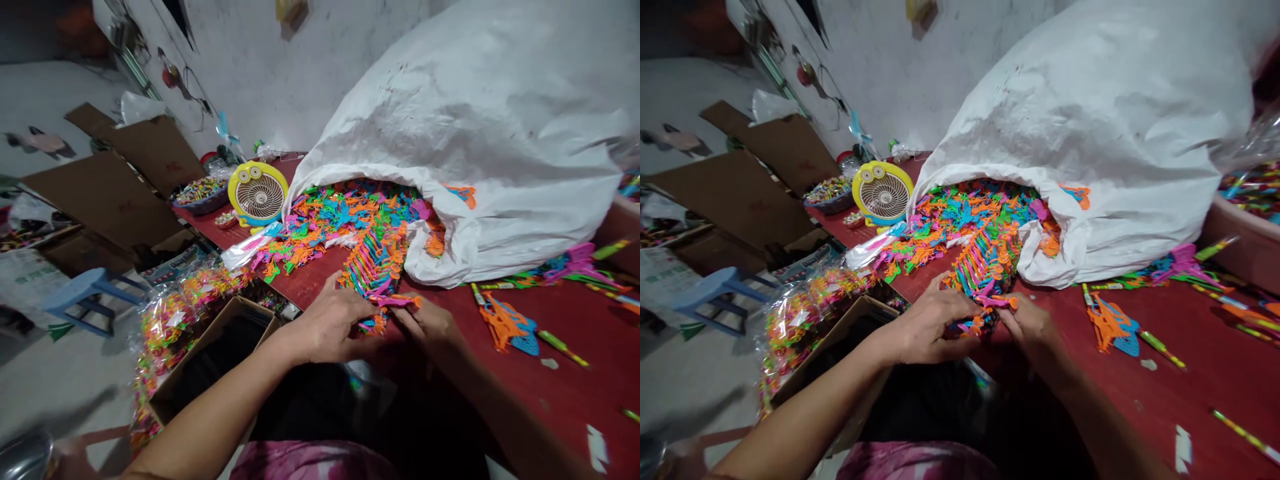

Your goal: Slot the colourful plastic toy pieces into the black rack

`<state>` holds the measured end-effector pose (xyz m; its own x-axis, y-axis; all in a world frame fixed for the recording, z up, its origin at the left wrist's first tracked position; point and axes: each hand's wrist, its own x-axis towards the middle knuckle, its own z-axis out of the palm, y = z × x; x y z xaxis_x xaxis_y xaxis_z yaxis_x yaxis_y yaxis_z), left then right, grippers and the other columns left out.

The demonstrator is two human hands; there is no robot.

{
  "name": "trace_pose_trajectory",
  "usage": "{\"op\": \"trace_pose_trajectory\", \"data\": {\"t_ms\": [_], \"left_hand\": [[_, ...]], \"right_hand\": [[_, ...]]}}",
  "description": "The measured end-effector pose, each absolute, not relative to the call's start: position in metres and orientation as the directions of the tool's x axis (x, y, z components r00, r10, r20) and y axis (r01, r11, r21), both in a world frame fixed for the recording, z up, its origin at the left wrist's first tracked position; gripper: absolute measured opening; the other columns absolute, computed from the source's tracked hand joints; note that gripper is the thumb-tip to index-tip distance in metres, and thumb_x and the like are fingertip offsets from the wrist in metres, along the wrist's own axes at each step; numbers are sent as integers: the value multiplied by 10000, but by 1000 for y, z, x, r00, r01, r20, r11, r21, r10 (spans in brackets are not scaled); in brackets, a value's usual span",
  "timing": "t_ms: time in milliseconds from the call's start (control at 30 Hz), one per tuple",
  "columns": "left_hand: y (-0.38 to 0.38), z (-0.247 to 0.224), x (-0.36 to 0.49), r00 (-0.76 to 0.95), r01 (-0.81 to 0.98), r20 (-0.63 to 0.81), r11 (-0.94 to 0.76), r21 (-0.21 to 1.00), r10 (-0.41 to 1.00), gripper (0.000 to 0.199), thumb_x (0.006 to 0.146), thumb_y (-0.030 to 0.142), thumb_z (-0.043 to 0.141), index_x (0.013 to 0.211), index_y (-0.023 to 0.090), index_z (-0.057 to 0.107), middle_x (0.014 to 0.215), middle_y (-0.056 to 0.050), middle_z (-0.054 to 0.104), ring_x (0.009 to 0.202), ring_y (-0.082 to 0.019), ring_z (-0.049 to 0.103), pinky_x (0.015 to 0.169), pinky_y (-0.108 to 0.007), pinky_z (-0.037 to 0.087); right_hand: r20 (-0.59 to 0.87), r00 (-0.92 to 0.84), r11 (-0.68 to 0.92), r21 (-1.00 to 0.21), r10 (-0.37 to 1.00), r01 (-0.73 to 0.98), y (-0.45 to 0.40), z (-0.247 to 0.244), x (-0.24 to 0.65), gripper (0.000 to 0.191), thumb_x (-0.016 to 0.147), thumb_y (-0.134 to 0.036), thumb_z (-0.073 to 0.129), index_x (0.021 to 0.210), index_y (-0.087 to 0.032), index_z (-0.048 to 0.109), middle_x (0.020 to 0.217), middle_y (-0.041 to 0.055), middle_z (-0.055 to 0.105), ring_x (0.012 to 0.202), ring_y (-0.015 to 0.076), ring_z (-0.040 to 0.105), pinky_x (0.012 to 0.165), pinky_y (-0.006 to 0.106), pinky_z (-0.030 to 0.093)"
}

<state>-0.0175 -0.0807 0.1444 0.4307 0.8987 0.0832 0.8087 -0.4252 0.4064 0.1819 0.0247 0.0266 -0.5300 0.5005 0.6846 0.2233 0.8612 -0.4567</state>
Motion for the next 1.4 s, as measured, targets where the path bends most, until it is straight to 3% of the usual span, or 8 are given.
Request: {"op": "trace_pose_trajectory", "data": {"t_ms": [200, 333, 633, 800, 900, 1033, 1233, 1400], "left_hand": [[-84, 139, -17, 405, 793, 179, -441, 419, 897, 232, 880, 388, 628, 1055, 241, 669, 1029, -22, 723, 1009, -186, 648, 1184, -443, 99], [-80, 139, -17, 404, 791, 166, -435, 431, 899, 251, 902, 413, 602, 1062, 231, 671, 984, -25, 720, 989, -179, 648, 1162, -423, 168], [-77, 148, -17, 414, 814, 69, -403, 418, 908, 332, 910, 449, 606, 1175, 253, 646, 1086, -25, 706, 1069, -191, 622, 1107, -402, 281], [-69, 139, -8, 155, 853, 357, -307, 422, 921, 279, 887, 468, 641, 926, 194, 680, 850, -4, 696, 835, -156, 625, 1092, -430, 271], [-56, 134, 0, 127, 869, 406, -299, 395, 905, 279, 852, 433, 691, 992, 192, 683, 878, -23, 684, 858, -173, 604, 928, -375, 364], [-43, 138, 5, 107, 882, 316, -236, 407, 943, 208, 869, 404, 666, 854, 200, 702, 812, -18, 666, 815, -167, 585, 774, -314, 372], [-42, 144, 0, 70, 880, 239, -173, 442, 969, 184, 892, 278, 596, 767, 161, 664, 719, 1, 660, 685, -122, 566, 685, -253, 375], [-39, 149, -6, 87, 905, 161, -145, 399, 983, 206, 903, 284, 574, 784, 156, 682, 679, -7, 656, 625, -117, 568, 610, -236, 357]], "right_hand": [[672, -561, 875, -391, 483, 284, 26, 29, 183, 230, 1012, -261, 426, 1021, -208, 650, 830, 47, 687, 762, 180, 680, 683, 277, 549], [659, -631, 910, -345, 410, 230, 35, 33, 184, 229, 1016, -251, 424, 976, -199, 643, 817, 40, 681, 745, 169, 671, 655, 266, 527], [564, -730, 904, -388, 385, 177, 46, 38, 180, 263, 1019, -258, 401, 1034, -190, 655, 943, 80, 709, 898, 195, 687, 789, 297, 545], [575, -706, 904, -349, 413, 245, 48, 20, 173, 270, 1010, -282, 415, 1029, -179, 663, 904, 85, 695, 822, 178, 670, 687, 256, 502], [556, -683, 880, -335, 473, 336, 49, 10, 170, 273, 989, -302, 415, 993, -165, 651, 861, 97, 675, 766, 187, 646, 648, 271, 473], [482, -694, 833, -439, 535, 337, 44, 16, 170, 207, 955, -283, 426, 949, -172, 600, 854, 92, 665, 758, 187, 629, 646, 277, 453], [208, -706, 515, -819, 677, 253, 44, 18, 178, 209, 860, -343, 525, 980, -178, 570, 761, 24, 649, 637, 135, 594, 561, 228, 446], [325, -705, 636, -736, 630, 230, 52, 11, 184, 220, 864, -300, 497, 928, -178, 669, 807, 40, 664, 696, 140, 594, 628, 250, 439]]}}
